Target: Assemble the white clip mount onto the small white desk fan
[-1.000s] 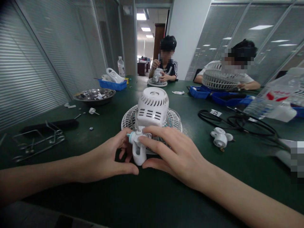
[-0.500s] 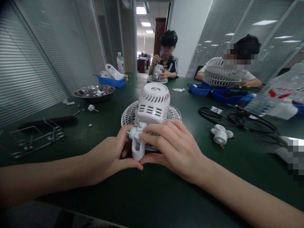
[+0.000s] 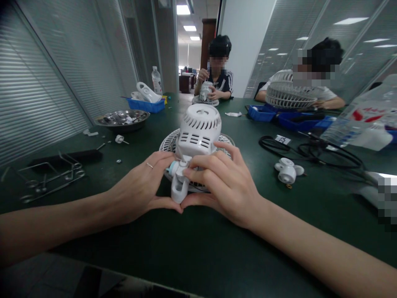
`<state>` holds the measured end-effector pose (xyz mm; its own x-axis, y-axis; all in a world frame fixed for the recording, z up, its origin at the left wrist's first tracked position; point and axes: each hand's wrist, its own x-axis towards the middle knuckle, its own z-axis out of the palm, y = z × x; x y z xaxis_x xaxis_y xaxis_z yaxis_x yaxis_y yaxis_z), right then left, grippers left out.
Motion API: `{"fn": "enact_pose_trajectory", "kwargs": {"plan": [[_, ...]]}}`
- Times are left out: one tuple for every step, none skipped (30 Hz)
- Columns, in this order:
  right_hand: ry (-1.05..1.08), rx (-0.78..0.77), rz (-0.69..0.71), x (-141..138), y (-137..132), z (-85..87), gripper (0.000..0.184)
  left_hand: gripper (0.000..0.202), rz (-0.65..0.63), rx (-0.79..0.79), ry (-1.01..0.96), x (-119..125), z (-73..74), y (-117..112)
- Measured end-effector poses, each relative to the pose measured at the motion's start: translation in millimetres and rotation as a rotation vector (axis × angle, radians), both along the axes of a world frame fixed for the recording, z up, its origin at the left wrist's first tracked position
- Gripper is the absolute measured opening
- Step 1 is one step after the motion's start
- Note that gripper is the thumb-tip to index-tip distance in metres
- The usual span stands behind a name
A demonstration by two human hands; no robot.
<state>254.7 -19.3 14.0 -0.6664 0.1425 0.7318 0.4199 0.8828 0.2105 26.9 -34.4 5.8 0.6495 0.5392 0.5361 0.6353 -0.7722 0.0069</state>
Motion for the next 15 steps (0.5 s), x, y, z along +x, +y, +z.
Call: {"fn": "enact_pose_trajectory", "kwargs": {"plan": [[0.01,-0.01,0.012,-0.4,0.6,-1.2,0.036,0.081,-0.001,-0.02,0.015,-0.6,0.3,0.8],[0.02,-0.018,0.019,-0.5,1.3,-2.4,0.036,0.08,0.0,-0.036,0.032,-1.2,0.8,1.7],[0.029,-0.021,0.025,-0.5,2.0,-3.5,0.037,0.079,0.0,-0.047,0.051,-1.6,1.5,2.5],[0.036,-0.021,0.028,-0.4,2.7,-4.6,0.037,0.08,-0.002,-0.052,0.065,-2.0,2.1,3.2],[0.041,-0.019,0.031,-0.1,3.4,-5.6,0.038,0.081,-0.004,-0.052,0.075,-2.1,2.7,3.7],[0.045,-0.017,0.036,0.2,4.0,-6.4,0.04,0.081,-0.003,-0.052,0.081,-2.1,3.1,4.0],[0.049,-0.018,0.041,0.5,4.5,-7.1,0.041,0.082,0.0,-0.053,0.086,-2.0,3.2,4.1],[0.052,-0.023,0.046,0.7,5.0,-7.7,0.042,0.082,0.005,-0.057,0.089,-1.9,3.1,4.0],[0.055,-0.031,0.049,0.9,5.4,-8.1,0.043,0.082,0.013,-0.061,0.089,-1.8,2.9,3.7],[0.056,-0.041,0.051,1.0,5.6,-8.5,0.044,0.081,0.019,-0.068,0.087,-1.9,2.6,3.4],[0.058,-0.05,0.055,1.0,5.8,-8.7,0.045,0.08,0.022,-0.074,0.081,-2.2,2.3,2.9],[0.057,-0.059,0.056,1.1,5.8,-8.9,0.046,0.079,0.021,-0.081,0.07,-2.8,2.1,2.5],[0.055,-0.064,0.057,1.1,5.8,-9.1,0.047,0.077,0.016,-0.085,0.051,-3.6,2.1,2.0],[0.051,-0.067,0.055,1.3,5.7,-9.3,0.048,0.075,0.009,-0.091,0.029,-4.6,2.2,1.7],[0.047,-0.069,0.054,1.6,5.6,-9.6,0.049,0.073,0.0,-0.096,0.005,-5.7,2.5,1.4]]}}
